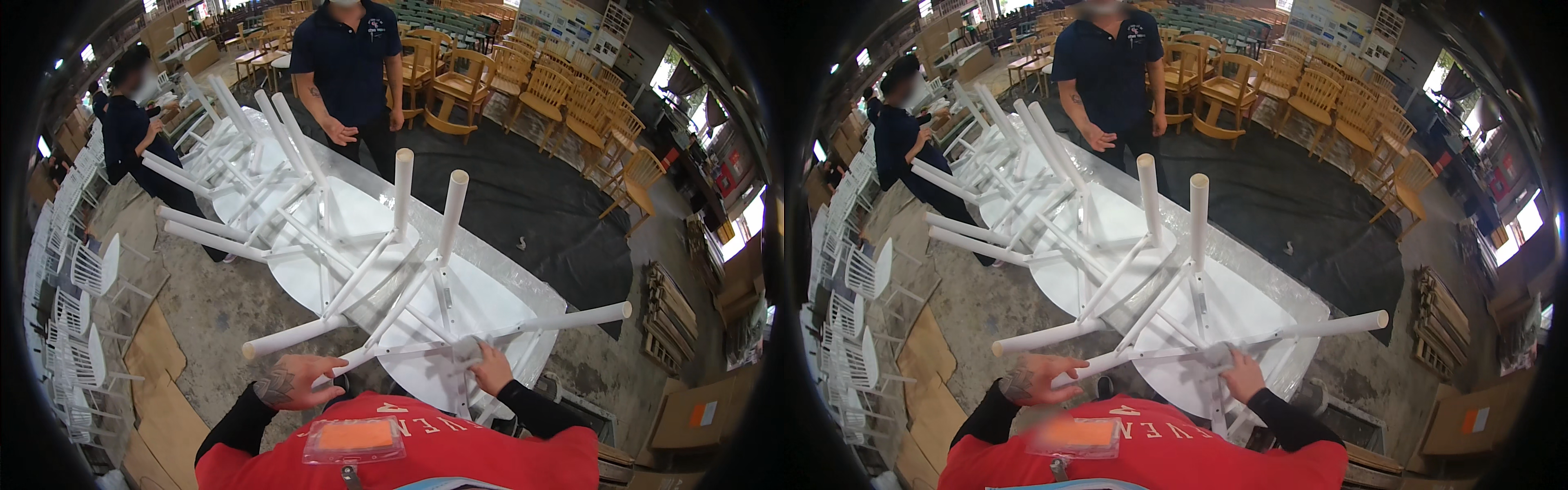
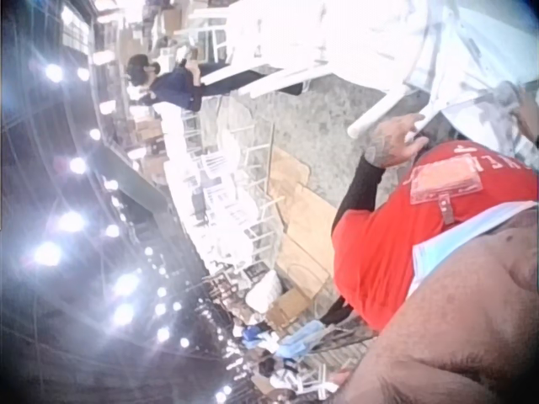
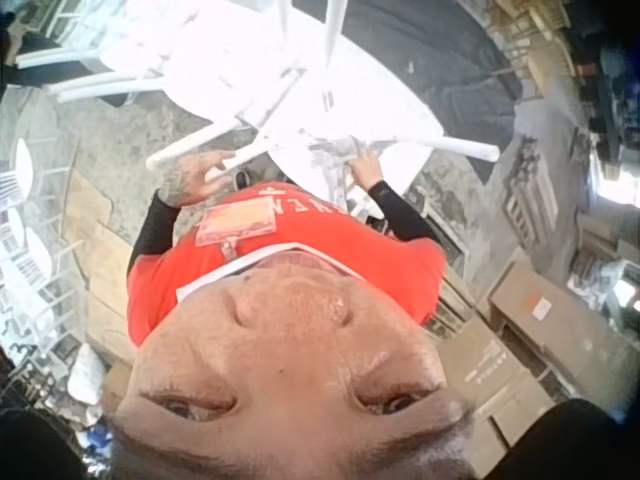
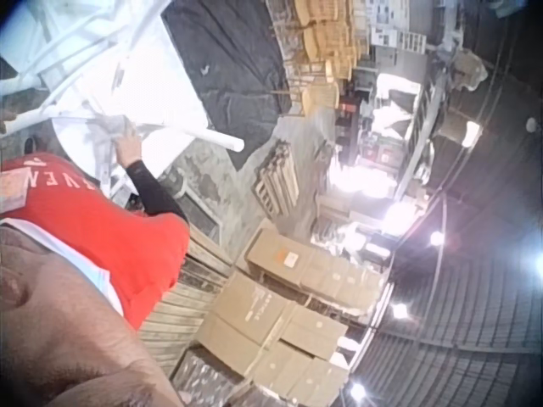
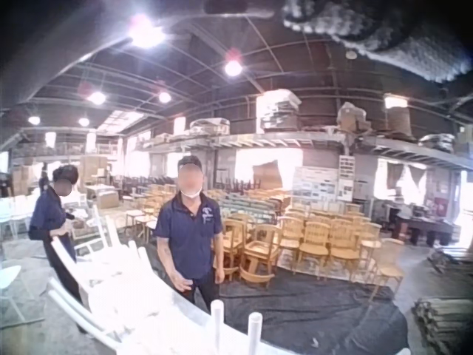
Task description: The person wipes the underside of a white plastic chair with a cloth, then places it on a wooden pallet. They repeat this process with another chair, wiping it and stacking it on the pallet. The person continues wiping and stacking chairs in a furniture warehouse.
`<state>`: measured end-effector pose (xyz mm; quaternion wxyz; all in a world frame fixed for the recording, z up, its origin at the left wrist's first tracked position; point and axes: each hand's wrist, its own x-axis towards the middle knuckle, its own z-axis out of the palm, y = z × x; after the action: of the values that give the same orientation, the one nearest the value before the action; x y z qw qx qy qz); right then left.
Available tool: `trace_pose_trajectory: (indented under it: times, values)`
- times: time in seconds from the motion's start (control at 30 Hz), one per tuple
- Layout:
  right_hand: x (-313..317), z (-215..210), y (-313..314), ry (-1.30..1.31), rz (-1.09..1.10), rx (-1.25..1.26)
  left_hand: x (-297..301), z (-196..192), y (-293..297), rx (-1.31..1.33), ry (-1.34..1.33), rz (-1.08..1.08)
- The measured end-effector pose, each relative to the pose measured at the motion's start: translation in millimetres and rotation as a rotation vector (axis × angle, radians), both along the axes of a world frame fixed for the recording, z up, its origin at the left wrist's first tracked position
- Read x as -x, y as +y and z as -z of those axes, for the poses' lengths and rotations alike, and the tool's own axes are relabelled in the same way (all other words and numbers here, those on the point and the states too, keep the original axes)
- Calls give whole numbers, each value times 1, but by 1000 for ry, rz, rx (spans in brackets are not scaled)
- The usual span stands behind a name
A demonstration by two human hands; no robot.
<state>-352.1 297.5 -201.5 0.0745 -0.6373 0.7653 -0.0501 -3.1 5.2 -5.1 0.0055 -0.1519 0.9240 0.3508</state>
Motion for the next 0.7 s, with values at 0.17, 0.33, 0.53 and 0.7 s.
trace_pose_trajectory:
  times: [0.17,0.33,0.53,0.7]
  values:
    - [-5,8,-8,14,127,-45,8,-3,-6,-63,-41,63]
    - [-30,20,-60,95,212,79,10,-5,-9,-146,-142,78]
    - [-40,19,-69,139,256,101,7,9,-16,-191,17,195]
    - [-52,15,-72,210,331,74,7,8,-15,-200,116,220]
